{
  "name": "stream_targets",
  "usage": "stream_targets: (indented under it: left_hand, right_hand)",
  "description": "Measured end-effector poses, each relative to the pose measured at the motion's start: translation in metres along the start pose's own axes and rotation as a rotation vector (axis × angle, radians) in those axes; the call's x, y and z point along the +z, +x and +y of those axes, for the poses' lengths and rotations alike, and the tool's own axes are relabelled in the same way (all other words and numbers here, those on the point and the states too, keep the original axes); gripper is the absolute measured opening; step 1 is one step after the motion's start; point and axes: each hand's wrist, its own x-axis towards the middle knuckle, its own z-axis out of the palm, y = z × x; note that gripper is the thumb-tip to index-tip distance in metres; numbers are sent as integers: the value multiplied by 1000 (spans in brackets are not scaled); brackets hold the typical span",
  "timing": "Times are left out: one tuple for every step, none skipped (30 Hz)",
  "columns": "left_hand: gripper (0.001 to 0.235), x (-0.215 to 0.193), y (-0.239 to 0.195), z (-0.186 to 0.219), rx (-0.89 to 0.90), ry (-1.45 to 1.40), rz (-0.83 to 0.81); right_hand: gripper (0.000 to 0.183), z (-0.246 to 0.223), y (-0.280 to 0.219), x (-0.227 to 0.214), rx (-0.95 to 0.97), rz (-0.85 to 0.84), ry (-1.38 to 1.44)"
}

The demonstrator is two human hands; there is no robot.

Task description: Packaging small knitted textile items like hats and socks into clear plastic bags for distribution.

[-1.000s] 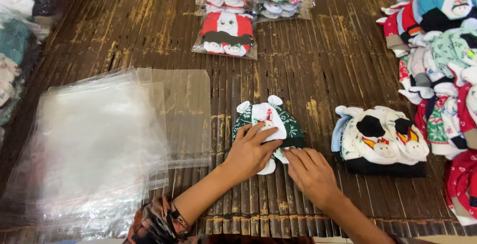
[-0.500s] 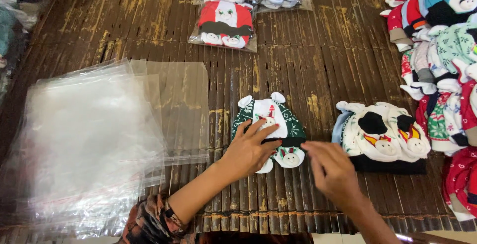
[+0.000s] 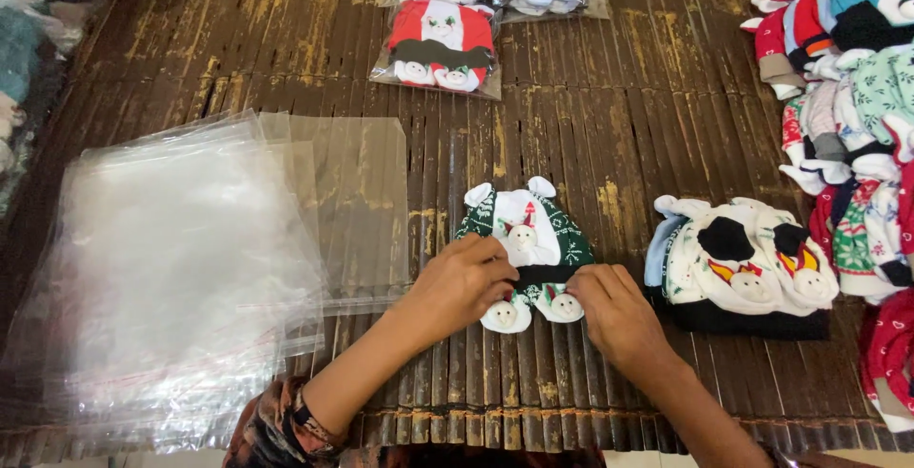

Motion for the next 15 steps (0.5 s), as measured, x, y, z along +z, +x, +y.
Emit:
stream_targets:
  left_hand:
    - [14,1,-3,0,-1,3,1]
    - [21,1,-6,0,-21,15,-53]
    - [28,2,-9,1,-40,27,-107]
    - [28,2,-10,0,-40,27,-107]
    - [30,2,-12,0,-36,27,-114]
    - [33,2,-12,-1,-31,29,-120]
    - [33,3,-12,-3,-28,31,-120]
    - [31,4,-14,-4,-15,44,-107]
    - [30,6,-16,-5,-3,57,-95]
    - [30,7,-18,-8,-2,58,-94]
    - [27,9,-20,-10,18,93,-80]
    - [23,11,-21,-12,38,128,-65]
    - [23,11,-21,-11,40,128,-64]
    - [20,12,-22,-11,53,162,-58]
    - [17,13,-22,-10,65,195,-52]
  right_hand:
    - [11,3,0,1,-3,1,1]
    - [10,7,0,3,55,-20,25]
    - [9,10,-1,4,112,-41,49]
    - [9,11,3,2,113,-41,49]
    - [8,12,7,1,-46,25,33]
    - [15,13,11,-2,-205,94,15]
    - [15,11,12,-3,-204,97,13]
    - [13,9,13,-3,-228,94,-8]
    - [12,7,14,-3,-252,91,-30]
    - [12,9,11,-1,-252,92,-31]
    - [12,12,9,1,-225,61,-37]
    - [12,14,7,3,-196,29,-44]
    - [12,13,6,4,-196,31,-45]
    - [12,12,5,5,-156,22,-30]
    - [13,12,4,6,-117,14,-15]
